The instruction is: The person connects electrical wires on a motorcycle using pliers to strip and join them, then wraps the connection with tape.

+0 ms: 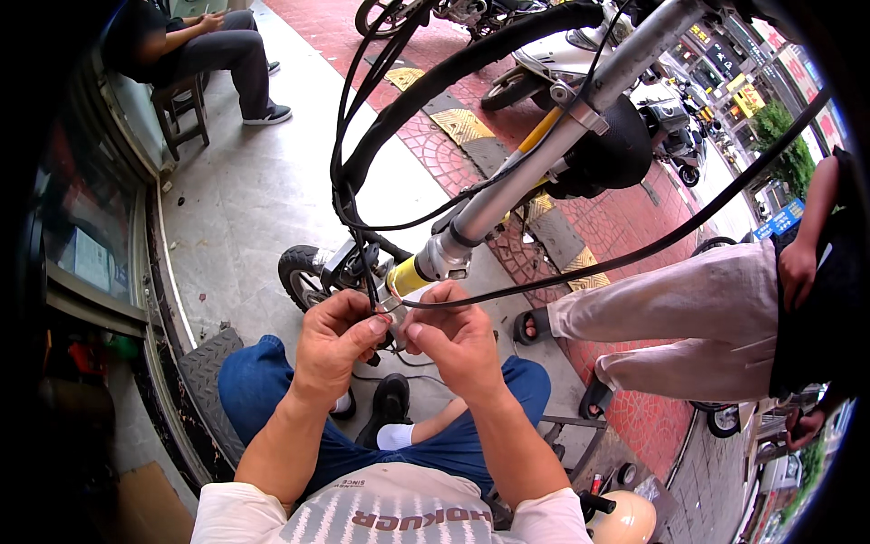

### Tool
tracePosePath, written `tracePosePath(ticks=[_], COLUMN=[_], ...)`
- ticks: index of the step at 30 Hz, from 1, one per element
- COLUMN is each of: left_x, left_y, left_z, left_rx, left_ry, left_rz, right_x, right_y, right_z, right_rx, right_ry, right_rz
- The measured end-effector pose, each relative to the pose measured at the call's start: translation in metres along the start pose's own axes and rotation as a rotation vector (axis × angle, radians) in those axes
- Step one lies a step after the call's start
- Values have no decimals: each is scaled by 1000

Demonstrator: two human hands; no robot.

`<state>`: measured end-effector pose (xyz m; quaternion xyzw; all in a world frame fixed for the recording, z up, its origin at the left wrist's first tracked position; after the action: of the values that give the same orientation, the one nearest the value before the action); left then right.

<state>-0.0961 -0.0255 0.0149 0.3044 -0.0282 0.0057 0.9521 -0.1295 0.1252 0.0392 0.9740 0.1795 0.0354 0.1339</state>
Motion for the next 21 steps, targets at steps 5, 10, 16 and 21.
tracePosePath(ticks=[5,10,16,21], left_x=[-1,-1,-1,2], left_y=[2,4,3,-4], left_z=[-4,-5,-5,0], left_rx=[22,25,14,14], left_ry=[-36,-52,-46,-24], left_rz=[-1,13,24,31], right_x=[7,8,4,-1], right_y=[-4,-12,3,23], right_z=[0,-2,-19,-28], right_rx=[138,170,265,400], right_ry=[11,25,43,-49], right_rz=[-35,9,-53,-59])
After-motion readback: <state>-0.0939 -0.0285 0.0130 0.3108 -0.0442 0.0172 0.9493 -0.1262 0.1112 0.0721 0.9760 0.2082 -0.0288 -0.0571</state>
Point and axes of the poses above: each hand's wrist, its own x-axis away from the middle knuckle, its own y-axis out of the palm, z = x × y, the point moved 8 cm from there along -x, towards the middle knuckle, and after that the axes turned 3 degrees about x, right-handed, at the moved point
